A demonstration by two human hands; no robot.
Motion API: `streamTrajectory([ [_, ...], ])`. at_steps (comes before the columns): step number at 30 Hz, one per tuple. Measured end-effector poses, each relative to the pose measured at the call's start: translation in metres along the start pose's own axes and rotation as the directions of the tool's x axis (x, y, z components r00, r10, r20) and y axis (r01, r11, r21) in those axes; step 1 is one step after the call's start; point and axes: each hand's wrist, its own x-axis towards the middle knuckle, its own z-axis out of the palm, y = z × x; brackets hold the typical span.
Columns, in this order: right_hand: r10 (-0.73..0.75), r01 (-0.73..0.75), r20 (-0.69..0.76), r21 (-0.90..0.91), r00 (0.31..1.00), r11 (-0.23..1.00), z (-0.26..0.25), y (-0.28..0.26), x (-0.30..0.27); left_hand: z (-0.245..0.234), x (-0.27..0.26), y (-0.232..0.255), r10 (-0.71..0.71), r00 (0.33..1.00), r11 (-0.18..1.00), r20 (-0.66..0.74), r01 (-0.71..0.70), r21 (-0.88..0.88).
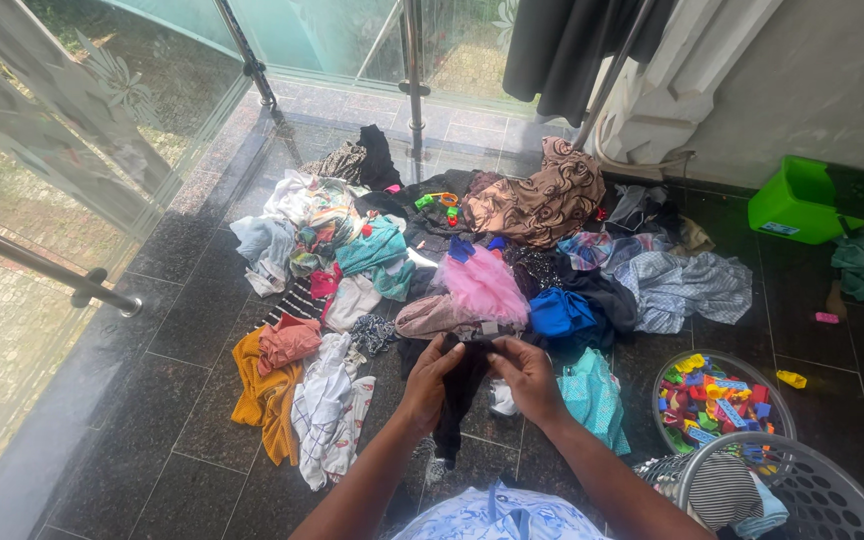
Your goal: The person stands on a tiled balcony floor beside a large pile of scattered clothes and folds garments one at a time, smoothing and folding each item by hand before placing it into a plastic laundry basket. Children's building blocks sit in a bowl nearby and remain untouched.
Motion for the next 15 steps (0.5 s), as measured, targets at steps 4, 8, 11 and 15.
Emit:
streamTrajectory([
  [4, 0.04, -0.016, -0.2, 0.117, 0.979, 0.993, -0.05, 0.009, 0.017, -0.022, 0.001, 0.022, 0.144, 0.987, 0.949, -0.067, -0.119, 0.291],
  [8, 0.075, 0.036, -0.348, 0.303, 0.935, 0.952, -0.117, 0.009, 0.02, -0.067, -0.005, 0.051, 0.305, 0.951, 0.798, -0.053, -0.225, 0.56],
  [11, -0.036, 0.124, -0.311, 0.267, 0.95, 0.956, -0.152, 0.007, 0.021, -0.089, -0.015, 0.064, 0.363, 0.931, 0.71, -0.017, -0.265, 0.652],
  [15, -0.116, 0.119, -0.317, -0.009, 0.941, 0.993, -0.165, -0.003, 0.016, -0.084, -0.028, 0.083, 0.473, 0.881, 0.48, -0.004, -0.253, 0.84],
])
